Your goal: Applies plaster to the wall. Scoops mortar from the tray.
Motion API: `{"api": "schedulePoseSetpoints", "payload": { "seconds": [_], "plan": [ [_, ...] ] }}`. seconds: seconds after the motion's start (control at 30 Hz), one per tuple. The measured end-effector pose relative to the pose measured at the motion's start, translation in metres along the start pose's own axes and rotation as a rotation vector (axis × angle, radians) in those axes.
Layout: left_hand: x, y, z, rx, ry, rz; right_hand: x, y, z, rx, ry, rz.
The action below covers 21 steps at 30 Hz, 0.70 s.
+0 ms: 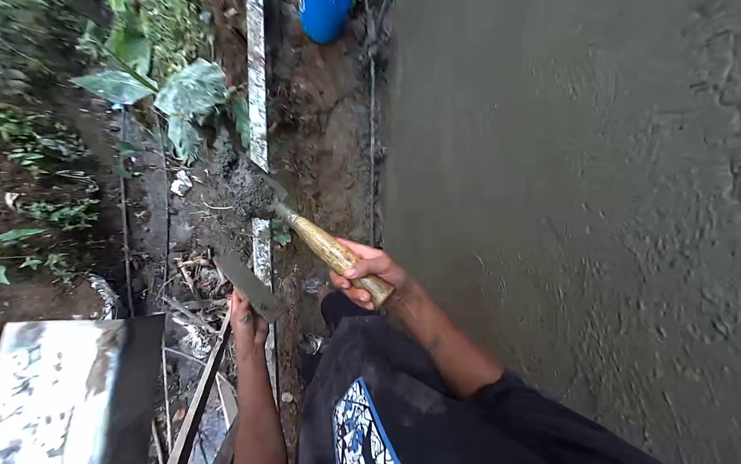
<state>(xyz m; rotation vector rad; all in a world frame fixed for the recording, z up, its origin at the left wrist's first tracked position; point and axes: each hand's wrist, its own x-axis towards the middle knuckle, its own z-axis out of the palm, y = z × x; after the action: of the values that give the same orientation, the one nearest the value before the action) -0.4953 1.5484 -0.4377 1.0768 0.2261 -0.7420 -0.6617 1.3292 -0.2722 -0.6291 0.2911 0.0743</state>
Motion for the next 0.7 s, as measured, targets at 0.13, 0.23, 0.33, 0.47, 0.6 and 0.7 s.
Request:
{"api": "schedulePoseSetpoints", "payload": {
  "seconds": [0.13, 0.23, 0.33, 0.47, 0.6, 0.7],
  "plan": [
    [-0.047, -0.036, -0.072, 0.006, 0.153, -0.134, -0.002, 0.043, -0.036, 0.017, 0.185, -0.02],
    [-0.078, -0.037, -0.115, 0.042, 0.243, -0.178, -0.007, 0.053, -0.058, 0.0, 0.283, -0.037],
    [-0.1, -0.033, -0.148, 0.087, 0.317, -0.198, -0.018, 0.054, -0.079, 0.004, 0.357, -0.087],
    [-0.103, -0.027, -0.149, 0.076, 0.354, -0.194, -0.033, 0.036, -0.107, -0.048, 0.45, -0.207],
    [-0.093, -0.033, -0.141, 0.071, 0.4, -0.213, -0.048, 0.017, -0.137, -0.092, 0.514, -0.294],
    [-0.081, -0.045, -0.133, 0.056, 0.362, -0.251, -0.052, 0.006, -0.153, -0.188, 0.661, -0.341]
  ]
}}
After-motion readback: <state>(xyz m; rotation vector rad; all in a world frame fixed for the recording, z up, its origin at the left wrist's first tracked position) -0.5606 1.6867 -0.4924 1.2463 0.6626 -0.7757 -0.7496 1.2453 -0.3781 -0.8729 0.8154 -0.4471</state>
